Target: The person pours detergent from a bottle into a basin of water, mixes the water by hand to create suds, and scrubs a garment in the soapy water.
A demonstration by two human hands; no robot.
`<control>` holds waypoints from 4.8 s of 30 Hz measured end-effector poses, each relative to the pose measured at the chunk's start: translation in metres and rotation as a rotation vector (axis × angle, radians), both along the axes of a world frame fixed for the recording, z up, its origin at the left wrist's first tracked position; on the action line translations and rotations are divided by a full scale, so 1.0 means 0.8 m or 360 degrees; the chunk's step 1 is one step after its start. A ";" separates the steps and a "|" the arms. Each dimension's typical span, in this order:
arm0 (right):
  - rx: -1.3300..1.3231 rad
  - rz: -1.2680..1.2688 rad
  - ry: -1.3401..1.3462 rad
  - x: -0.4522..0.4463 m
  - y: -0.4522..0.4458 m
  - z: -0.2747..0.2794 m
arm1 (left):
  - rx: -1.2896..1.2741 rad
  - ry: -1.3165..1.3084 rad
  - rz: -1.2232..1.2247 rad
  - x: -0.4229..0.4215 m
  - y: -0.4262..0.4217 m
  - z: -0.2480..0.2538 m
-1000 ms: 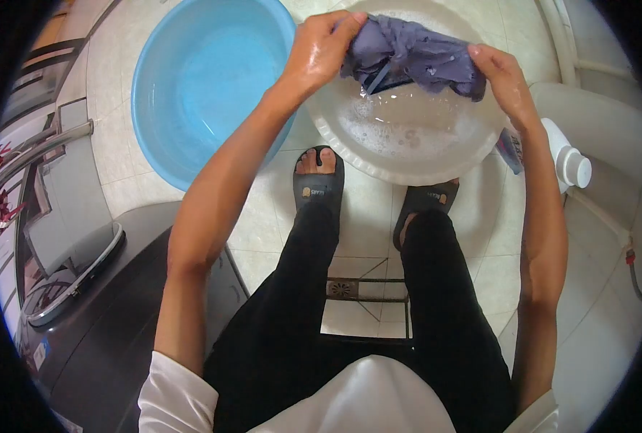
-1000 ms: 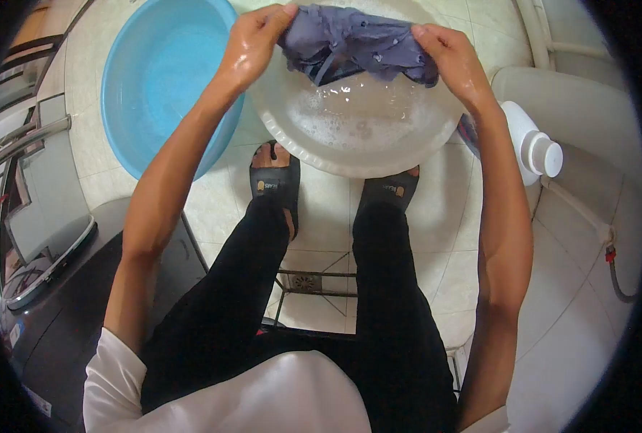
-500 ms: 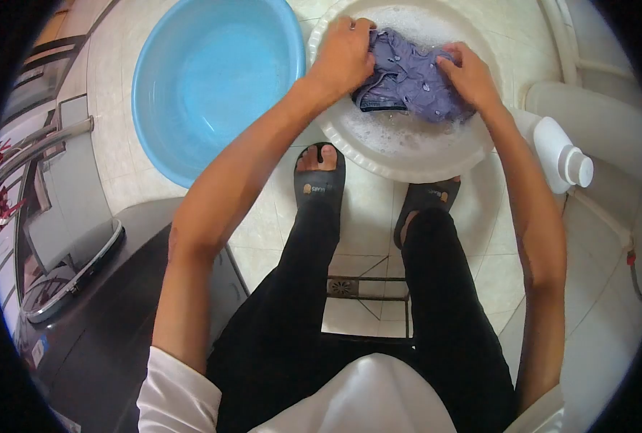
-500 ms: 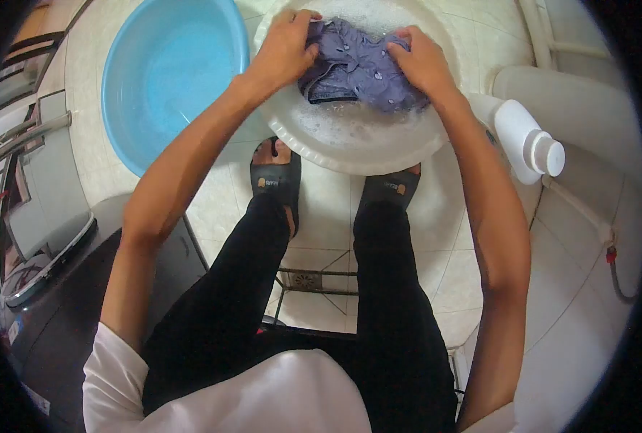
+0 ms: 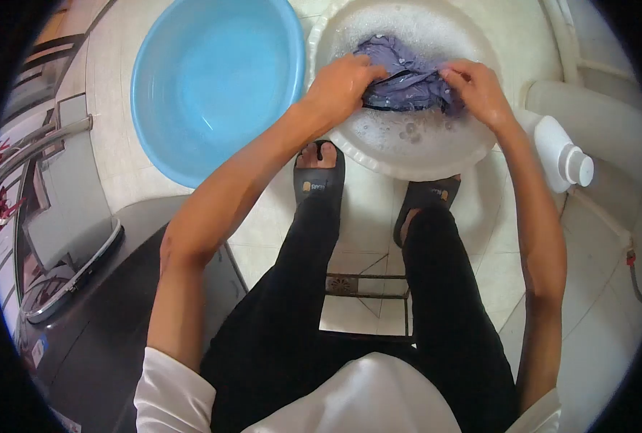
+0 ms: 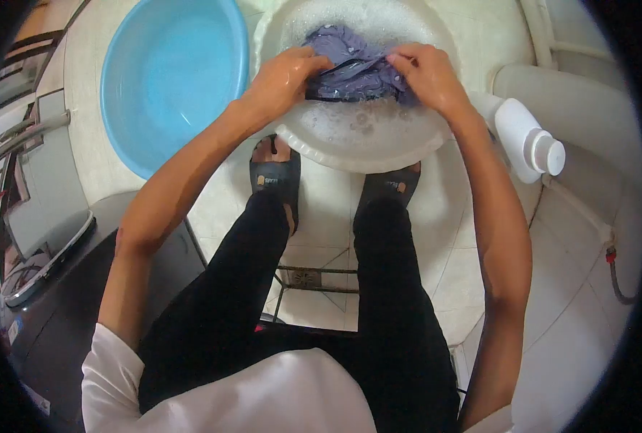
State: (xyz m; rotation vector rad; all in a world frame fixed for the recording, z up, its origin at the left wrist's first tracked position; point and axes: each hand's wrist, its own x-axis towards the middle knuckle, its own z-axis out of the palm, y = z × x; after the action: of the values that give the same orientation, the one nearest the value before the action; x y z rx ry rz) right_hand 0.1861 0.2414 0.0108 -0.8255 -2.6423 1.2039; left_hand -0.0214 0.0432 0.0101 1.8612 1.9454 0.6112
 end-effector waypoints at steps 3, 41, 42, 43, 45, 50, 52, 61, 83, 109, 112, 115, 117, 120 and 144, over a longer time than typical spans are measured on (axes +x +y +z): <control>-0.0280 -0.0248 -0.0185 -0.004 0.027 0.003 | -0.0078 0.0127 -0.0002 -0.001 -0.001 0.005; -0.0162 -0.0539 -0.0155 0.014 0.026 -0.002 | 0.0256 -0.0360 0.0260 -0.022 0.031 0.039; 0.0012 -0.0365 -0.0070 0.016 0.017 -0.020 | 0.0343 -0.0320 0.0143 -0.025 0.033 0.037; 0.0185 -0.0191 0.0015 0.013 0.009 -0.024 | 0.0343 -0.0319 0.0141 -0.026 0.035 0.038; 0.0307 -0.0118 0.0088 0.005 -0.013 -0.023 | 0.0359 -0.0300 0.0073 -0.029 0.036 0.039; 0.0436 -0.0020 0.0427 -0.029 -0.054 -0.018 | 0.0382 -0.0348 -0.0022 -0.012 0.040 0.065; 0.0390 -0.0113 0.0478 -0.039 -0.053 -0.026 | 0.0391 -0.0353 -0.0064 -0.008 0.044 0.080; -0.0430 -0.0176 0.0085 -0.032 -0.006 0.010 | -0.0081 -0.0567 0.0766 -0.033 0.047 0.101; 0.0009 -0.0355 -0.0790 -0.060 -0.008 -0.094 | -0.0541 -0.2418 0.2055 0.045 0.061 -0.130; 0.0014 -0.0607 0.0200 -0.126 -0.119 0.001 | -0.0352 -0.3327 0.1545 0.075 0.062 -0.020; 0.0360 -0.0505 0.0215 -0.119 -0.163 0.028 | -0.0193 -0.3110 0.1423 0.057 0.040 -0.046; 0.0226 -0.0311 0.0028 -0.116 -0.174 0.036 | -0.0104 -0.2961 0.1337 0.051 0.027 -0.123; 0.0372 -0.0333 0.0133 -0.124 -0.159 0.003 | 0.0213 -0.2212 0.0280 0.046 0.033 -0.223; 0.0303 -0.0604 0.0114 -0.136 -0.104 -0.030 | -0.0514 -0.3595 0.1535 0.069 0.057 -0.025; 0.0244 -0.0474 0.0183 -0.124 -0.154 0.019 | -0.0309 -0.3780 0.1302 0.067 0.055 -0.043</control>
State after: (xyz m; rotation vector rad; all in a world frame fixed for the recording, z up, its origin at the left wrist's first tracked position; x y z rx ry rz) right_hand 0.0873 0.1182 0.0260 -1.0418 -2.3786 0.9323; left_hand 0.0324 0.0868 -0.0246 -0.4988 0.5938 1.5120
